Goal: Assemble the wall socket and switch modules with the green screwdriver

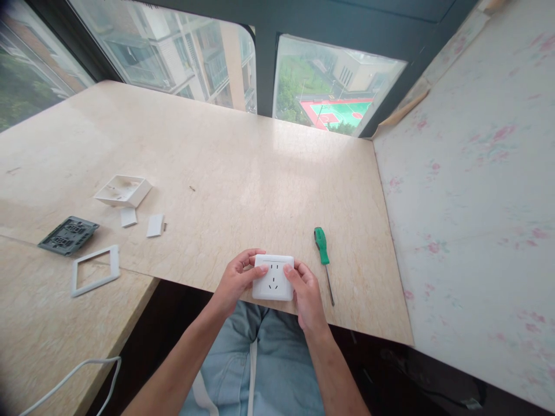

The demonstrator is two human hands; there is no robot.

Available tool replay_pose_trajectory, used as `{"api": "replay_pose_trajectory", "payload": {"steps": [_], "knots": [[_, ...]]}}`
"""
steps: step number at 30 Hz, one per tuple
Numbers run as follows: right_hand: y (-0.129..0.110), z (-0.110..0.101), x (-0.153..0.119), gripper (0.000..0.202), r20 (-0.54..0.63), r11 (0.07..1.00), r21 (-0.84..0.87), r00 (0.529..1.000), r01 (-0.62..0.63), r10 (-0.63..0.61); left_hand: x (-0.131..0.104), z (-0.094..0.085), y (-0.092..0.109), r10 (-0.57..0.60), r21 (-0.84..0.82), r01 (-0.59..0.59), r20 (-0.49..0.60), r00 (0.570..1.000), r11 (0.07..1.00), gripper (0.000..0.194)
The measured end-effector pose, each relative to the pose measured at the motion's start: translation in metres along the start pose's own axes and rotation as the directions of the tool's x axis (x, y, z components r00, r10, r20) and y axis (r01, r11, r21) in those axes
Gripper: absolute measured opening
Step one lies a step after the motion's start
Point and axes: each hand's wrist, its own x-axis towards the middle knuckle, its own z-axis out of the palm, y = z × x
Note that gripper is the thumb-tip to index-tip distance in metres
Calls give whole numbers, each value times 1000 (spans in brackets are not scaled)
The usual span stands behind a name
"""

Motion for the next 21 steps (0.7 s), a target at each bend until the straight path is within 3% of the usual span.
{"api": "replay_pose_trajectory", "payload": {"steps": [9,21], "knots": [[-4,2,0,44,-5,999,-35,1000,2,-3,3,3,1,15,59,-16,17,1000,998,32],[-2,3,-5,46,24,999,-42,1000,17,-16,1,0,-9,143,32,-145,46,989,989,45]]}}
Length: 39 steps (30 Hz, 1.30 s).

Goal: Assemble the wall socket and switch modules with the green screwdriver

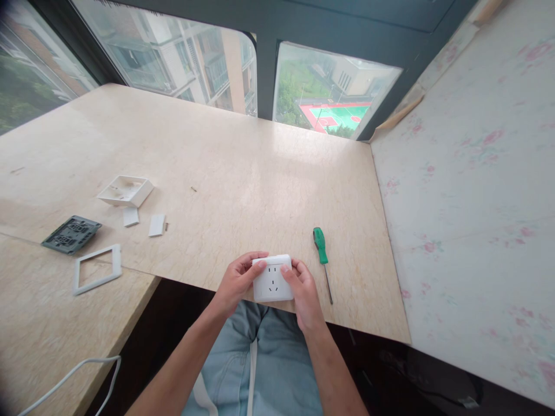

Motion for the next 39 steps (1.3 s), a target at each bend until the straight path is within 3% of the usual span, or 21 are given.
{"api": "replay_pose_trajectory", "payload": {"steps": [7,13,17,21,26,32,35,39], "knots": [[4,-6,-7,47,37,996,2,995,93,-93,-11,0,5,82,-67,-73,148,986,995,43],[8,-14,-9,44,66,966,-33,965,258,-255,-24,2,8,251,45,-261,157,955,964,34],[10,-18,-9,44,57,962,-49,962,269,-266,-27,5,7,287,74,-301,160,944,951,29],[12,-17,-9,45,43,972,-38,972,234,-232,-25,5,3,238,75,-253,164,957,965,31],[14,-11,-7,47,-14,987,-33,987,159,-159,-15,3,-1,101,50,-110,144,984,993,42],[6,-1,-1,65,-132,994,-86,988,72,-83,-5,6,-2,21,32,-22,39,999,999,41],[3,-3,-1,70,-87,996,-73,995,44,-50,-3,7,-3,-37,-41,37,4,999,998,44],[2,-9,-6,70,100,998,-60,995,33,-27,2,5,-3,-77,-177,63,-69,995,982,48]]}}
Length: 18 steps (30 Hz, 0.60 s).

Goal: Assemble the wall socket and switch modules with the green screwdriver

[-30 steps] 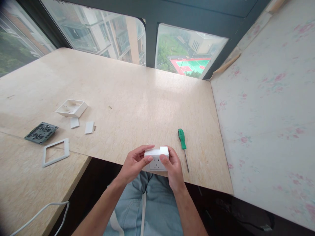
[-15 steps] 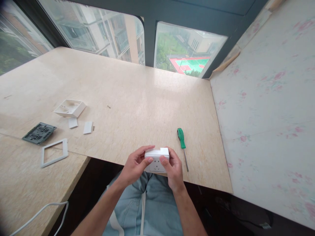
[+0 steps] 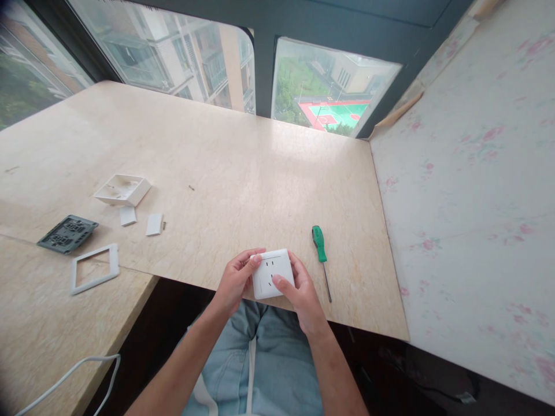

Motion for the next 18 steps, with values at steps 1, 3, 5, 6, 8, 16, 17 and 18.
{"api": "replay_pose_trajectory", "payload": {"steps": [1,3,5,6,8,16,17,18], "knots": [[1,-1,-2,69,34,1000,6,999,-9,9,1,0,0,3,-40,-4,-24,1000,999,49],[2,0,-4,63,33,999,32,999,-16,15,3,1,1,11,-111,-19,-71,997,994,51],[4,4,-5,57,-42,997,79,999,10,-7,3,2,1,16,-164,-33,-104,994,986,51],[5,6,-5,54,-84,995,100,996,30,-21,3,3,1,16,-183,-37,-112,994,982,51],[7,11,-4,52,-134,990,127,990,57,-39,1,5,0,15,-198,-38,-116,993,979,50],[11,12,-3,48,-154,995,90,988,46,-32,-5,5,-2,20,-180,-37,-97,995,983,48],[11,11,-2,48,-147,994,98,989,44,-29,-4,4,-2,20,-180,-36,-93,996,983,48],[12,10,-2,47,-141,993,109,990,43,-28,-4,4,-1,19,-178,-35,-87,996,983,48]]}}
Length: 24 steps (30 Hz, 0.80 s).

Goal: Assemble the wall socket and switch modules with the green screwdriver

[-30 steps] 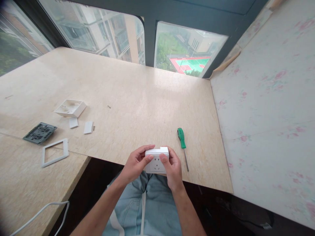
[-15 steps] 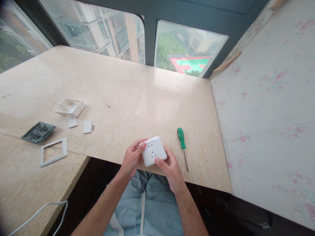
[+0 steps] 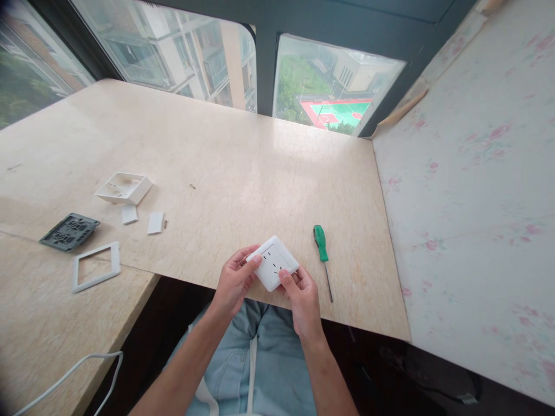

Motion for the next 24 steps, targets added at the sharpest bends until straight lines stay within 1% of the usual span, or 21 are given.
{"api": "replay_pose_trajectory", "payload": {"steps": [3,8,11,13,16,17,18,19,22,24], "knots": [[2,-2,0,46,8,999,33,1000,-9,9,3,-1,1,-17,10,17,13,1000,1000,48],[3,-4,-1,44,-11,997,80,1000,-12,12,6,-3,4,-62,30,60,41,997,998,48],[3,-2,-2,43,-19,992,123,1000,-11,13,5,-2,2,-48,58,45,50,998,997,50],[3,1,-3,42,-31,988,156,999,-8,13,2,0,-3,-20,79,16,47,999,997,60],[5,5,-4,41,-59,980,198,998,-1,13,-4,3,-9,5,98,-8,36,999,995,85],[6,7,-4,41,-71,978,208,997,0,15,-6,4,-10,2,100,-6,40,999,995,90],[6,8,-4,42,-83,976,217,996,2,16,-8,5,-11,-2,107,-3,52,999,994,89],[7,9,-4,42,-93,975,223,996,5,16,-10,5,-11,-8,118,-1,73,997,993,85],[5,11,-4,45,-108,974,225,994,25,-1,-15,6,-7,-23,173,-5,161,987,985,67],[2,12,-3,48,-94,977,210,995,31,-12,-17,6,-4,-29,196,-9,192,981,980,60]]}}
